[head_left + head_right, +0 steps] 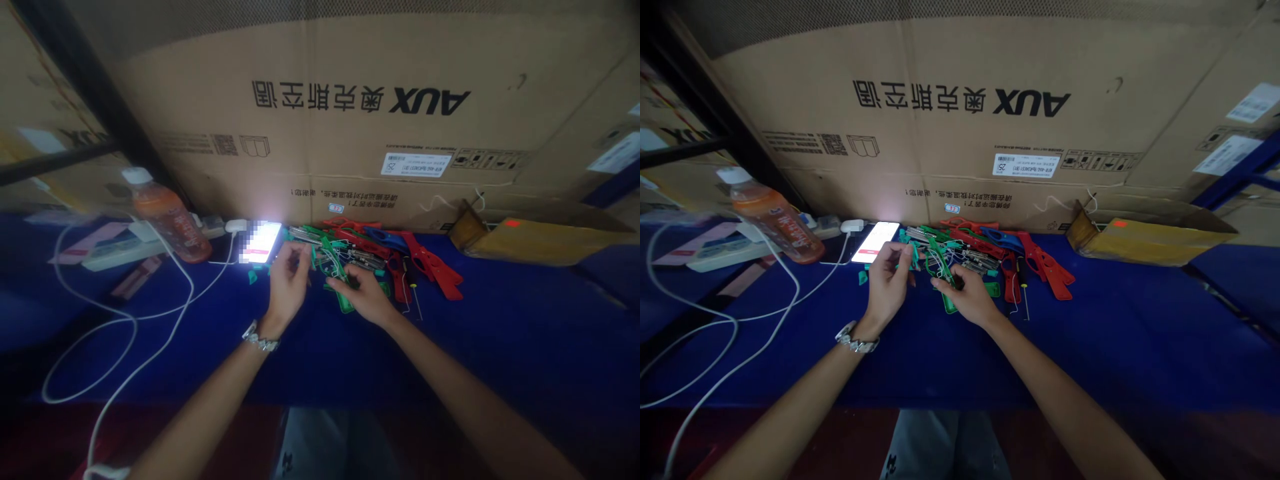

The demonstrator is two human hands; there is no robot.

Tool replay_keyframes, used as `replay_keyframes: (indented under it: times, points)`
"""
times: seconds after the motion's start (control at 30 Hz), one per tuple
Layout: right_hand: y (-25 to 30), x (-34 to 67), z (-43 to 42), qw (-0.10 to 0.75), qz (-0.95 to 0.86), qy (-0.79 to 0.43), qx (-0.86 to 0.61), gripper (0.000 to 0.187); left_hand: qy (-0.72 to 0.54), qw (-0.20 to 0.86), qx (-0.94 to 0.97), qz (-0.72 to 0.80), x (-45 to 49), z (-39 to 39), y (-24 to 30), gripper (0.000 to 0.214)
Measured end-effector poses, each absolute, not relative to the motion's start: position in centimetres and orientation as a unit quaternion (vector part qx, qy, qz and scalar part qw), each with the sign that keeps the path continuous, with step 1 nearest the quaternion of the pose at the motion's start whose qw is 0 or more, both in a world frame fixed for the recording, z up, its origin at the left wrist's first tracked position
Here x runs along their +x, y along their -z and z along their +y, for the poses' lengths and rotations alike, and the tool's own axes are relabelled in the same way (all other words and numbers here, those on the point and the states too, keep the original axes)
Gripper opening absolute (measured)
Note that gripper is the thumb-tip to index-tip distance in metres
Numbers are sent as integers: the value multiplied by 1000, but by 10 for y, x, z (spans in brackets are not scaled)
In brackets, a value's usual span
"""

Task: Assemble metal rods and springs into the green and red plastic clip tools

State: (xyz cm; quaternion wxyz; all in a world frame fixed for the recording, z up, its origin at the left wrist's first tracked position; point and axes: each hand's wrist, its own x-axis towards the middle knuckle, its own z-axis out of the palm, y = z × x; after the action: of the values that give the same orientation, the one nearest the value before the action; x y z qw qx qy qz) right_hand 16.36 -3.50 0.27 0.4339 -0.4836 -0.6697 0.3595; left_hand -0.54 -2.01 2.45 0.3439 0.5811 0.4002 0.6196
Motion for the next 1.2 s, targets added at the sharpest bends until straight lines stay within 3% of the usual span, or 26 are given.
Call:
replay_keyframes:
  times: [0.17,0.5,0.67,1.2]
  points:
    - [-4,165,-35,436,-668,-358,-484,41,-586,376,603,389,-9,-14,-20,28]
    - [-3,170,-32,435,-672,-332,-499,43,-573,547,498,352,-8,-19,-22,36]
    - [-4,169,-33,446,-668,-344,-486,41,-609,487,484,398,-6,-19,-23,24]
    - [-2,161,-34,446,-667,-349,-484,45,-679,372,487,404,13,-17,-13,15]
